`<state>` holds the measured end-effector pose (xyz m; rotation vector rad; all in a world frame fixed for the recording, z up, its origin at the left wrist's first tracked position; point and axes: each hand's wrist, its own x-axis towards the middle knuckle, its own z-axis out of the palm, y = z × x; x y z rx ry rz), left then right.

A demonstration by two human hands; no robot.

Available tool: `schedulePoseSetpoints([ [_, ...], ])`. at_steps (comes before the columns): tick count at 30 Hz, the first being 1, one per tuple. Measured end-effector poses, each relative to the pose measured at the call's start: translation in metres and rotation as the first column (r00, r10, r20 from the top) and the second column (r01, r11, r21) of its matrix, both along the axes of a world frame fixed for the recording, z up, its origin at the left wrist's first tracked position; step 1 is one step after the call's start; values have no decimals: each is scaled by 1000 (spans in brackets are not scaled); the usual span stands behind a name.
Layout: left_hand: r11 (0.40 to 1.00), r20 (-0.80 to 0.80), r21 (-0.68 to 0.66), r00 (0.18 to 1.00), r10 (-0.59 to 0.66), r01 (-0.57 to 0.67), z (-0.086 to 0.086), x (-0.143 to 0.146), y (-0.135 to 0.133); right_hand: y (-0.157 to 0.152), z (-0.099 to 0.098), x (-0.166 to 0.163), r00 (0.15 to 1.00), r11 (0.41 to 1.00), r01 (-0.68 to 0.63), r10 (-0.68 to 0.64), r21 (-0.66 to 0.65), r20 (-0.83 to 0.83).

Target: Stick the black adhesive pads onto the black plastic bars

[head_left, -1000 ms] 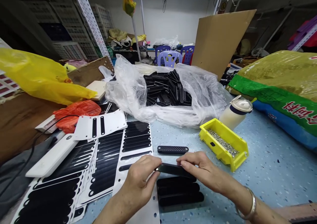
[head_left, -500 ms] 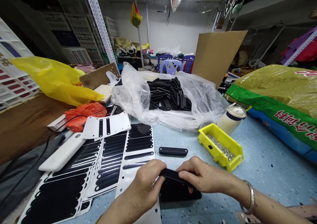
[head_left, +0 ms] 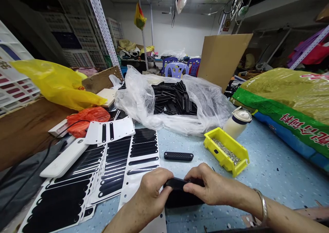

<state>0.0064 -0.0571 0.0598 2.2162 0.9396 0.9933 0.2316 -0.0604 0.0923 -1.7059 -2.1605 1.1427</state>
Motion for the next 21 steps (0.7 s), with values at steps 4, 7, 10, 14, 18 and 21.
schedulePoseSetpoints([
  [4,1000,7,0,1000,-15,15,4,2,-1,8,0,1,1000,996,-20,19,-89,-20],
  [7,1000,-4,6,1000,-22,22,8,5,-3,16,6,-1,994,977,-89,75,-192,-78],
  [10,1000,-9,-19,1000,-7,7,11,7,-5,20,12,-7,976,956,-176,139,-233,-166],
  [14,975,-30,-216,998,48,-53,15,10,-7,19,3,-16,969,942,-132,57,-308,-239],
  [18,960,-24,-266,997,79,-82,17,14,-10,20,-11,-16,926,929,-90,-54,-358,-373],
  [21,970,9,-223,995,101,-96,16,17,-12,18,-11,-14,951,969,-16,-61,-246,-302],
])
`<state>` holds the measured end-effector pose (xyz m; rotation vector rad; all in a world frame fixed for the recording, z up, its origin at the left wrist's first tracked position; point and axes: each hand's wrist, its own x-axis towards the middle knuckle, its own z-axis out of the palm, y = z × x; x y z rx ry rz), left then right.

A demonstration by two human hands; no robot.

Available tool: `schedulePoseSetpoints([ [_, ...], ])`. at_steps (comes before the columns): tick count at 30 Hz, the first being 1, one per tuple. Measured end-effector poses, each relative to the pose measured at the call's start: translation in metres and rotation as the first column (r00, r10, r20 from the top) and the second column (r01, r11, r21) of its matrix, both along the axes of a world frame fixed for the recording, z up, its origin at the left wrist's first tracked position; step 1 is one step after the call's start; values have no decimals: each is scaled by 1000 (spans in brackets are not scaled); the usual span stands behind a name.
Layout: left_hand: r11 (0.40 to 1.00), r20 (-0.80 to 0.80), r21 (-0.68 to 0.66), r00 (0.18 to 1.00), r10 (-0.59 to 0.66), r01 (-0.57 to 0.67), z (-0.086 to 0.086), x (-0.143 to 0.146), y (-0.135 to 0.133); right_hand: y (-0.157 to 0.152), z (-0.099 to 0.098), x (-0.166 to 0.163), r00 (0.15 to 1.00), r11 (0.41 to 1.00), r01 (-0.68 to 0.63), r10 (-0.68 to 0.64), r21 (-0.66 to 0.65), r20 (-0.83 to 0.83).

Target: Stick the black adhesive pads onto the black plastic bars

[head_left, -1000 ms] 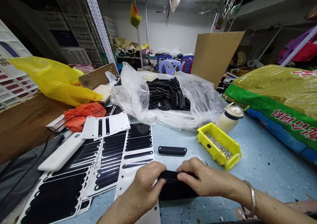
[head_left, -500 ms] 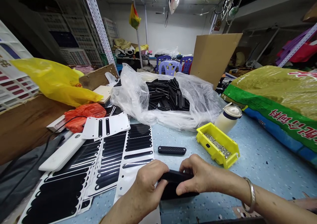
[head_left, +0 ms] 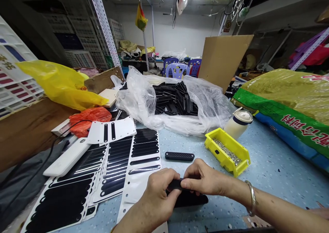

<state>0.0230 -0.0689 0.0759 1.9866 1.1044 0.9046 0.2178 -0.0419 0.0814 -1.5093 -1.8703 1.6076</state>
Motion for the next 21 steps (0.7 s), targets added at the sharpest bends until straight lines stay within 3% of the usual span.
schedulePoseSetpoints([
  [4,998,8,-38,999,40,-40,-2,2,1,-5,9,-1,968,966,-44,-21,254,249],
  [7,994,10,-81,998,70,-69,-2,3,3,-9,14,-4,935,941,-124,4,316,355],
  [16,973,52,-209,993,107,-94,-2,1,8,-24,24,-5,893,871,-257,49,419,447],
  [21,974,57,-217,995,87,-73,2,-2,6,-24,27,-2,912,918,-224,79,327,403],
])
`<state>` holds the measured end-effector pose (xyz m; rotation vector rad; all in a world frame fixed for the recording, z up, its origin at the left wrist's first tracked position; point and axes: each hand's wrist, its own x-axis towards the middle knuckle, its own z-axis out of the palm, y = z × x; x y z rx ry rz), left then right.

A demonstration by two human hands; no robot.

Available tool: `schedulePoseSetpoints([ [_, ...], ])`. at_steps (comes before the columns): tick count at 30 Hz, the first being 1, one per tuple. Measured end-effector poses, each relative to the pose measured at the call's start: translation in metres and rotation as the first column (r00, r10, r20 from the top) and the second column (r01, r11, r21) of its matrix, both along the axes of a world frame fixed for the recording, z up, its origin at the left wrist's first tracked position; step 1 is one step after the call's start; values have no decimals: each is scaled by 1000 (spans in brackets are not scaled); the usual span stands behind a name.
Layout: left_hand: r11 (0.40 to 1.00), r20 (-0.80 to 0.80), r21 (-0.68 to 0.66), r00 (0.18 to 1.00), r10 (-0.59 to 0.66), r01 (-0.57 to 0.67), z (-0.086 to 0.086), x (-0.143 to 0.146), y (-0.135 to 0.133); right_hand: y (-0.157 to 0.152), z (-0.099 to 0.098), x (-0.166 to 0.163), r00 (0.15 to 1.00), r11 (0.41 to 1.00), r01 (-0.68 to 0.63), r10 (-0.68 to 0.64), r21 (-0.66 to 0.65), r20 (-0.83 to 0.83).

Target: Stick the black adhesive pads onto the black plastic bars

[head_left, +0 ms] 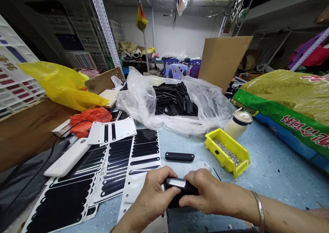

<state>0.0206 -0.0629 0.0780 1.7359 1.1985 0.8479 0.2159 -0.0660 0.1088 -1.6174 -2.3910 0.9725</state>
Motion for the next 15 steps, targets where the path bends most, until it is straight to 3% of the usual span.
schedulePoseSetpoints([
  [5,998,7,69,1000,-8,7,4,-2,-2,25,3,3,964,933,-61,-36,-356,-262],
  [9,995,-9,99,1000,8,-7,3,-3,-4,41,0,-3,966,873,-118,-10,-474,-259],
  [12,996,-2,87,1000,19,-19,1,-4,-5,40,-3,-10,973,882,-114,5,-457,-232],
  [15,997,21,66,999,37,-39,-1,-3,-4,35,-2,-14,989,966,-80,47,-245,-138],
])
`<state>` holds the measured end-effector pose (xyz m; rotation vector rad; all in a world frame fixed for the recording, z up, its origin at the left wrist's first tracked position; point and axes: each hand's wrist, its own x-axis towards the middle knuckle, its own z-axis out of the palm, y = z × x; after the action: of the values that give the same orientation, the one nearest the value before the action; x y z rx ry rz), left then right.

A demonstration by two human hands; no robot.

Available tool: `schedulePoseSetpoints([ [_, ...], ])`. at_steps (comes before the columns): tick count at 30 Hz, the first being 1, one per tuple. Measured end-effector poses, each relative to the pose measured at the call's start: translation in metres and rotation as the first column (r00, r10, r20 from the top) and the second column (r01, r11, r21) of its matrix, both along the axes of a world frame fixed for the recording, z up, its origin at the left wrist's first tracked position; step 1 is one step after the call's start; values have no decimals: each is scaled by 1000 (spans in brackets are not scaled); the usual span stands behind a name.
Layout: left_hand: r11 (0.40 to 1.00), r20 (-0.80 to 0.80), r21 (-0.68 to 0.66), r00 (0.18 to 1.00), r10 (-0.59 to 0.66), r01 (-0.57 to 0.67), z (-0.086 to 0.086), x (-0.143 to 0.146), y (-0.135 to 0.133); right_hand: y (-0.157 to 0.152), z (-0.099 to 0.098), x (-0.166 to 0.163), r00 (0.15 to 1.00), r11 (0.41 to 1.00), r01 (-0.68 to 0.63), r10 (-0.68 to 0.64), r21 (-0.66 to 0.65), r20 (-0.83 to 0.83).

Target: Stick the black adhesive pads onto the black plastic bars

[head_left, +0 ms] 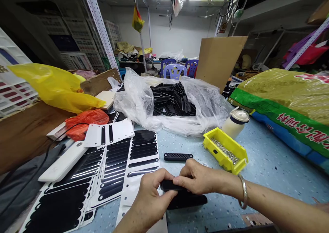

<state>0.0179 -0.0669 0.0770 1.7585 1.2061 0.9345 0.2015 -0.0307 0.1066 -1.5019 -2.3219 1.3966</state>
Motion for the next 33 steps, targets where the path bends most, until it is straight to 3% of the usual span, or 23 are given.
schedulePoseSetpoints([
  [3,1000,12,-1,1000,26,-26,-2,1,3,-4,4,-2,996,981,-8,-9,193,85],
  [7,999,27,-10,999,37,-37,-6,-2,8,-3,10,4,992,981,43,-64,192,106],
  [10,997,80,-27,994,74,-72,-12,-11,12,2,4,20,972,964,233,-226,125,-65],
  [12,994,116,-25,987,112,-110,-17,-17,13,5,-6,32,913,935,353,-346,-6,-215],
  [15,989,126,0,981,149,-150,-23,-20,12,8,-25,38,861,920,319,-381,-227,-337],
  [17,986,106,48,982,155,-160,-26,-19,11,7,-33,35,850,919,264,-365,-292,-381],
  [24,959,38,251,991,128,-133,-26,-11,5,6,-27,23,834,891,384,-447,-243,-322],
  [30,966,20,226,992,121,-122,-27,-6,6,4,-29,31,854,900,395,-434,-184,-288],
  [33,977,69,166,989,127,-137,-28,-7,10,4,-31,40,833,902,369,-429,-226,-350],
])
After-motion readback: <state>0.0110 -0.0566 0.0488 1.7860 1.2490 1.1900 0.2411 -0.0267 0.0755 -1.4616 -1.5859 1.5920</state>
